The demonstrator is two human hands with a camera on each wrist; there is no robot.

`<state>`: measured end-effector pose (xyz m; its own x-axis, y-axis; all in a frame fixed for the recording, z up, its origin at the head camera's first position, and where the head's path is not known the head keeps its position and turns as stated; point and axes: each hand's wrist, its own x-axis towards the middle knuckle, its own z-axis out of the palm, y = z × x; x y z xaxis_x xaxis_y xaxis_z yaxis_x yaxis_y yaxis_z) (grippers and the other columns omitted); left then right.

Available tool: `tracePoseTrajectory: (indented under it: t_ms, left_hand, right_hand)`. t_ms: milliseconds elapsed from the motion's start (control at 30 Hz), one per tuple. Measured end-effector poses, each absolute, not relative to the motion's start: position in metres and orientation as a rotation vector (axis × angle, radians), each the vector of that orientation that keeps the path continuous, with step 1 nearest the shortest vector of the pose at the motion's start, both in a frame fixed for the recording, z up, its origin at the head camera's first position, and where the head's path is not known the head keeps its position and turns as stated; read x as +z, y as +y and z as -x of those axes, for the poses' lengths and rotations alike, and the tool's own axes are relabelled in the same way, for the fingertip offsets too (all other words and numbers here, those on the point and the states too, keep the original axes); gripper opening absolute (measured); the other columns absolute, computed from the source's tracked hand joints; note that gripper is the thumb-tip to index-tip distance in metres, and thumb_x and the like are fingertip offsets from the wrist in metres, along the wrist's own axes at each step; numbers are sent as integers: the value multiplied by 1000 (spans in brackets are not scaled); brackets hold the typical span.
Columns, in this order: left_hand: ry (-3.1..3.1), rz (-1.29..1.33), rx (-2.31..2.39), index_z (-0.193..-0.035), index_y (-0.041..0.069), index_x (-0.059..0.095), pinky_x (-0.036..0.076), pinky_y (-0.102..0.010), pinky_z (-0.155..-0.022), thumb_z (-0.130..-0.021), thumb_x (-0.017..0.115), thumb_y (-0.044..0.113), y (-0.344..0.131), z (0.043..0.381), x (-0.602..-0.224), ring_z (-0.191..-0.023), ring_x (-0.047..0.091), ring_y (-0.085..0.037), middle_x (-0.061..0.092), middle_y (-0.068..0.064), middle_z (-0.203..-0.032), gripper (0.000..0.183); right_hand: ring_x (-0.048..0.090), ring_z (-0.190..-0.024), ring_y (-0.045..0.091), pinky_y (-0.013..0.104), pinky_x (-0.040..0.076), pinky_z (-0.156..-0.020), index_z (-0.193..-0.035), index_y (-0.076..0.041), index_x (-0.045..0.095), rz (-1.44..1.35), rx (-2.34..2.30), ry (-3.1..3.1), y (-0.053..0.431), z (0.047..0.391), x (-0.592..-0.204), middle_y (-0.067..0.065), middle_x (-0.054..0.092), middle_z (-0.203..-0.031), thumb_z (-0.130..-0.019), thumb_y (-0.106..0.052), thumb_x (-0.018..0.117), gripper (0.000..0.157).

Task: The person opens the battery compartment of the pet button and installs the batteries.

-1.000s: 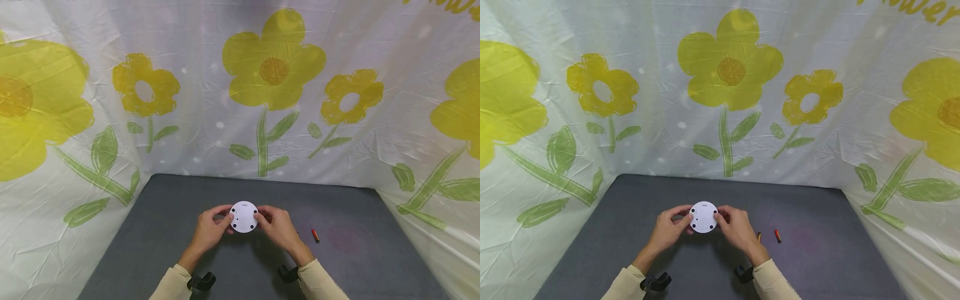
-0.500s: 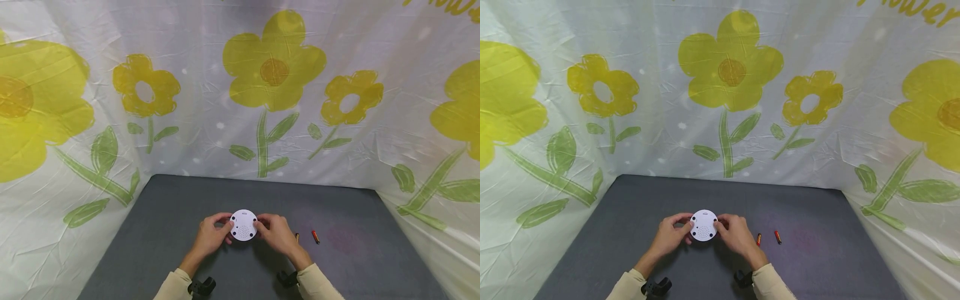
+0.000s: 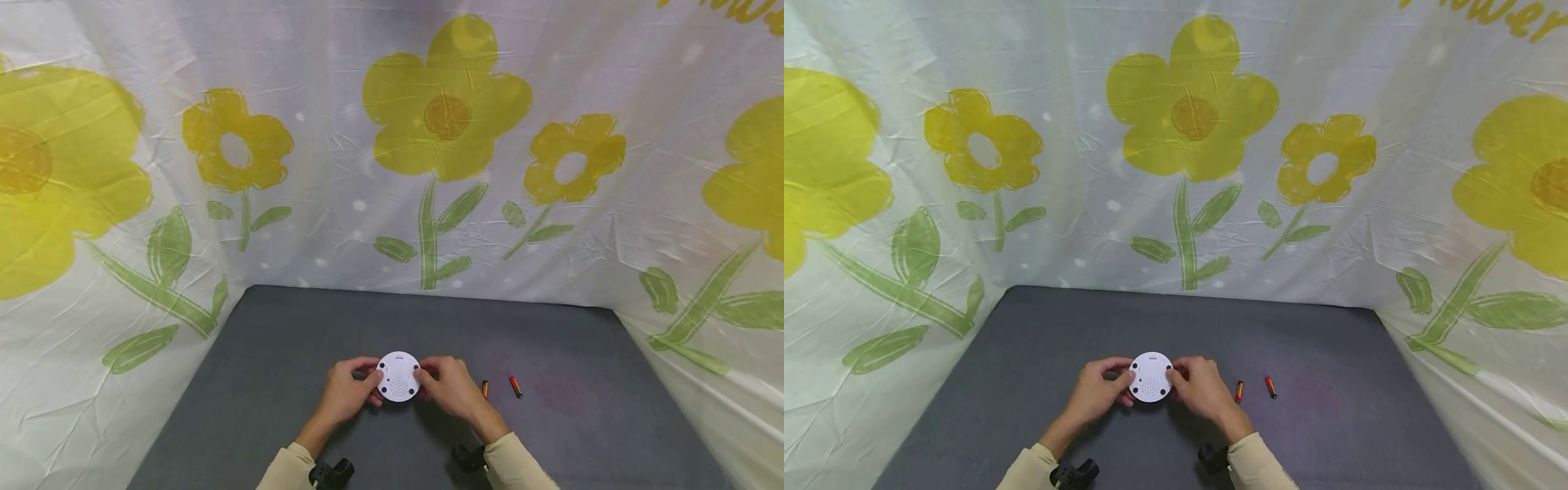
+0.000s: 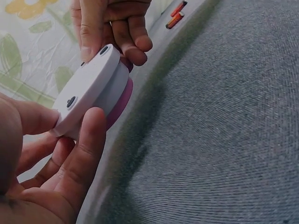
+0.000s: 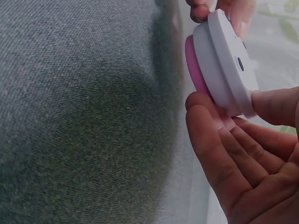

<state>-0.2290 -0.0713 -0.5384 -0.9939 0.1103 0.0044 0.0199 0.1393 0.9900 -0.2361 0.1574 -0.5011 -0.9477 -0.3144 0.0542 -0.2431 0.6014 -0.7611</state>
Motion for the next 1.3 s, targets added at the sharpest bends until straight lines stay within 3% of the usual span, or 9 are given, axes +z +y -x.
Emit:
tracePoseTrajectory:
  t_ms: [600,1133,1300]
  left_hand:
    - [2087,-174,2115,-119,-8,63,63,-45,-56,-86,72,2,-71,229,-554,-58,71,-25,65,-18,-92,36]
    - [1996,-131,2131,-123,-5,61,63,-48,-62,-87,75,4,-72,228,-556,-65,73,-27,67,-15,-89,40]
    - [2001,-130,2139,-123,-5,61,63,-47,-62,-87,74,5,-71,228,-556,-65,73,-27,67,-15,-89,39]
  right_hand:
    - [67,-56,13,24,55,-50,-98,-4,73,478,-1276,2691,159,233,-506,4,72,-69,-97,-13,64,13]
    - [64,-57,10,26,53,-50,-100,-7,73,419,-1205,2715,160,234,-508,2,71,-70,-97,-19,64,16]
    - [63,-67,7,26,55,-59,-101,-9,74,470,-1051,2916,158,234,-507,-3,71,-79,-93,-22,69,17]
